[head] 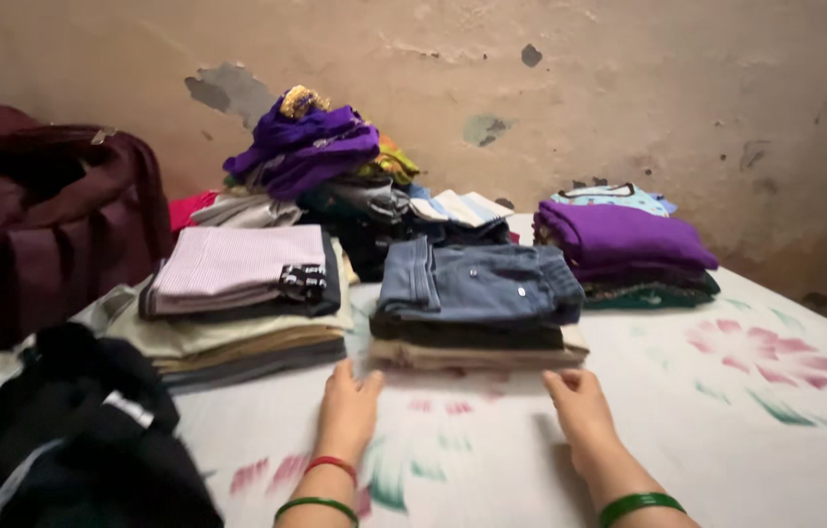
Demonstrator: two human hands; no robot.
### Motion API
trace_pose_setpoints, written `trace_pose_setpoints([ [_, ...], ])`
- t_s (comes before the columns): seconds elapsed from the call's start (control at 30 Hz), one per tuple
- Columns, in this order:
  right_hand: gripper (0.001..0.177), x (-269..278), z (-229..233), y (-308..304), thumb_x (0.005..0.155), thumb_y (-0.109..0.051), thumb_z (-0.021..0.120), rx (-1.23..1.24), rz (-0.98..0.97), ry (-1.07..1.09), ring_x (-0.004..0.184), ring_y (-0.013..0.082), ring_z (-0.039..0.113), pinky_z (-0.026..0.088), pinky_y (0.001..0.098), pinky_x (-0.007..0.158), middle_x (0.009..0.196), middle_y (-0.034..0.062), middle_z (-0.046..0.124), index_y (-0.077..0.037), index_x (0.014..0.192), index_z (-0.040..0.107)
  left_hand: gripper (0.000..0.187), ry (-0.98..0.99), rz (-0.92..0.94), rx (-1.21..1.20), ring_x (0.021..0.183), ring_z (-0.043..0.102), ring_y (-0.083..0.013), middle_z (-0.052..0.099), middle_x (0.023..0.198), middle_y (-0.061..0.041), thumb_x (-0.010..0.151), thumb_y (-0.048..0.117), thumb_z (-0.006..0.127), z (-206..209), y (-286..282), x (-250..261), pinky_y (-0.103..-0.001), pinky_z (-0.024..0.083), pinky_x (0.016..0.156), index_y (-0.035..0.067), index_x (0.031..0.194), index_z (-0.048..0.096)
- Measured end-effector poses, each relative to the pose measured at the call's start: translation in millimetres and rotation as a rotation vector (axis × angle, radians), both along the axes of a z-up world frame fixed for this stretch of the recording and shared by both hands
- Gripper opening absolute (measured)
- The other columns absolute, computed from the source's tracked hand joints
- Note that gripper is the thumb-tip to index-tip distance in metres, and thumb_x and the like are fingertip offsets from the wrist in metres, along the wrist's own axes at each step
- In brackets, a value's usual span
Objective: The person folds several items of clothing, including a striped shirt and blue shorts, by hand on a bed before placing them into organized piles.
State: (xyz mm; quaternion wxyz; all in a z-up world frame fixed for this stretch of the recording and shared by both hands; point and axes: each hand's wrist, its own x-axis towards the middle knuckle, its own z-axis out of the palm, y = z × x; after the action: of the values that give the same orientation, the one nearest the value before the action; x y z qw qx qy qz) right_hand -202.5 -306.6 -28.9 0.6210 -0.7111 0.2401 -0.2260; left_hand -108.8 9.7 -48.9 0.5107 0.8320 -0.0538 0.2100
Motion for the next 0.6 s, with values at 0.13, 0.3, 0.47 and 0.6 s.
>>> trace_pose_setpoints([
  [0.13,0.076,-50,3,27,0.083,-0.036,0.078,-0.436,0.071,0.107,0.122,0.0324,0.061,0.05,0.0393,0.103,0.134,0.0225,0.061,0.004,0.141,0.048,0.083,0.173,0.017,0.273,0.121,0.059,-0.0411,0.05,0.142,-0.02,0.077,0.025,0.082,30,-10,-105,-0.045,0.05,0.101,0.007,0.146,0.04],
  [0.3,0.103,-131,18,59,0.07,-0.042,0.089,-0.853,0.169,0.273,0.133,0.0352,0.055,0.046,0.0393,0.112,0.143,0.024,0.055,0.004,0.148,0.041,0.09,0.182,-0.065,0.584,0.114,0.064,-0.0383,0.053,0.136,-0.019,0.078,0.022,0.081,69,-3,-210,-0.044,0.054,0.095,0.012,0.152,0.032],
  [0.47,0.102,-226,36,96,0.073,-0.051,0.083,-0.956,0.242,0.464,0.141,0.0315,0.043,0.04,0.0441,0.116,0.151,0.0111,0.05,-0.009,0.154,0.037,0.096,0.189,-0.096,0.717,0.109,0.066,-0.0375,0.054,0.132,-0.019,0.077,0.014,0.08,74,10,-294,-0.045,0.056,0.092,0.017,0.157,0.027],
  [0.6,0.098,-291,32,129,0.075,-0.054,0.08,-1.028,0.245,0.441,0.14,0.0293,0.043,0.038,0.0466,0.115,0.149,0.0064,0.049,-0.014,0.154,0.036,0.088,0.072,-0.12,0.771,0.101,0.068,-0.0379,0.059,0.124,-0.021,0.08,0.01,0.074,56,23,-356,-0.046,0.058,0.085,0.013,0.156,0.03],
])
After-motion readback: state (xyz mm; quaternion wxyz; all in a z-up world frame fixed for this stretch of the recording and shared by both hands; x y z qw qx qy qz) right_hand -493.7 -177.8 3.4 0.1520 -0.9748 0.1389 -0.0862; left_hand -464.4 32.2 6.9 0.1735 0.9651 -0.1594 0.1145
